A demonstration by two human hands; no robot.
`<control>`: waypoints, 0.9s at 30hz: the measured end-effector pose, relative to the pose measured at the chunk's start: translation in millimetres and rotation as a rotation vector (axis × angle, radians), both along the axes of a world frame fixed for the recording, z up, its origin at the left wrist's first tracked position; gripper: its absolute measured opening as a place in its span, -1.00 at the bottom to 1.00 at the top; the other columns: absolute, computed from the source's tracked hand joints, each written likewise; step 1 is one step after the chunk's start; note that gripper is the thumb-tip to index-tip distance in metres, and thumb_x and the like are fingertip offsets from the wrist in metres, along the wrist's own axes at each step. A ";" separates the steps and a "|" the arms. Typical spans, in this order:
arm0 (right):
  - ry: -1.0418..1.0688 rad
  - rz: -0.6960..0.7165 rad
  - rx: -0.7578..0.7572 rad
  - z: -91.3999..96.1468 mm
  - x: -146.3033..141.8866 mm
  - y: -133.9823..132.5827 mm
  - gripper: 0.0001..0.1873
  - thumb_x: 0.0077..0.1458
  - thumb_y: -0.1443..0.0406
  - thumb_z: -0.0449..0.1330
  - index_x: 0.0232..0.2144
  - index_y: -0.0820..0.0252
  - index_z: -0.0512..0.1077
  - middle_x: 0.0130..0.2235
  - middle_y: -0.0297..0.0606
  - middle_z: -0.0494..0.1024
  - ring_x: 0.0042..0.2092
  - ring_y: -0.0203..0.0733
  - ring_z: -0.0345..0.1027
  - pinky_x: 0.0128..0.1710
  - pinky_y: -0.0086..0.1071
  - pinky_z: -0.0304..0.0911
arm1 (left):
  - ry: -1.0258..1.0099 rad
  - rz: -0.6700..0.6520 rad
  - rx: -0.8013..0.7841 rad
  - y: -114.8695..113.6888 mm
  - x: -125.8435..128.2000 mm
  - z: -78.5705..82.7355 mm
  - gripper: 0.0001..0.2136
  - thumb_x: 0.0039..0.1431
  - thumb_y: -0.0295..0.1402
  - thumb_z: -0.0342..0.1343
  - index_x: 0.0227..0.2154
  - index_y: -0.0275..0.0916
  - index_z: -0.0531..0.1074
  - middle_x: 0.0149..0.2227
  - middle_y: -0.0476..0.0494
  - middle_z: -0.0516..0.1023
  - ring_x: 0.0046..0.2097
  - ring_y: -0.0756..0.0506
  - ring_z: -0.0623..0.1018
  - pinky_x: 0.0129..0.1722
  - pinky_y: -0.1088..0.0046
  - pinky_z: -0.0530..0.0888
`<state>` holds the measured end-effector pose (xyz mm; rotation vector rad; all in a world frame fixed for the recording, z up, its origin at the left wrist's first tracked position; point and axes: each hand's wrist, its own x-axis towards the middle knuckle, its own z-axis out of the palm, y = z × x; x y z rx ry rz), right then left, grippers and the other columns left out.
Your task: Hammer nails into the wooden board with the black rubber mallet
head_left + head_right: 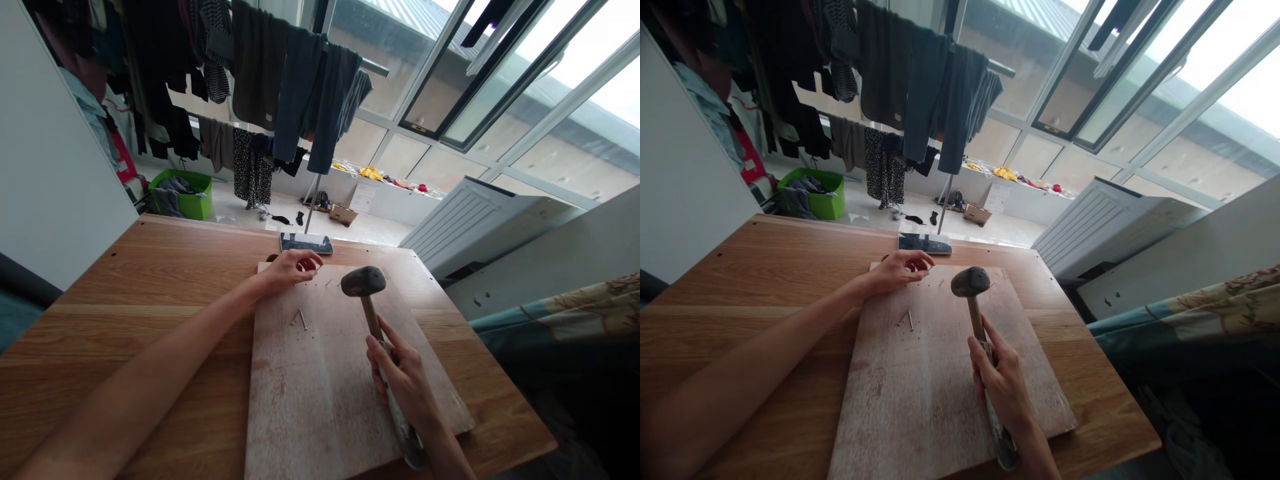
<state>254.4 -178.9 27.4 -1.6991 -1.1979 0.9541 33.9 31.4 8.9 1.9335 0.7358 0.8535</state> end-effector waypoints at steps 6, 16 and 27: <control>0.035 0.008 0.003 1.8 -4.2 3.4 -0.06 0.13 -0.13 0.25 0.35 0.36 0.23 -0.57 -0.52 0.30 -0.70 -0.38 0.11 -0.80 -0.50 0.15 | 0.003 -0.036 0.039 -4.6 3.9 -10.7 -0.96 0.08 -0.46 0.21 -0.37 -0.27 0.51 -0.36 -0.04 0.60 -0.33 0.01 0.54 -0.29 0.52 0.48; 0.043 0.070 0.031 5.0 -11.7 11.1 -0.15 0.20 -0.07 0.22 0.35 0.31 0.22 -0.55 -0.54 0.27 -0.70 -0.42 0.10 -0.80 -0.54 0.10 | 0.115 -0.059 0.150 -5.8 5.3 -18.6 -0.86 0.09 -0.52 0.18 -0.30 -0.27 0.59 -0.31 -0.07 0.58 -0.34 0.00 0.52 -0.29 0.49 0.44; 0.004 0.116 0.044 7.9 -25.1 23.6 -0.19 0.23 -0.03 0.21 0.37 0.28 0.21 -0.58 -0.55 0.27 -0.70 -0.40 0.11 -0.79 -0.53 0.13 | 0.137 -0.020 0.160 -4.9 3.9 -18.7 -0.87 0.12 -0.40 0.22 -0.31 -0.25 0.66 -0.32 -0.06 0.48 -0.37 0.02 0.45 -0.35 0.48 0.35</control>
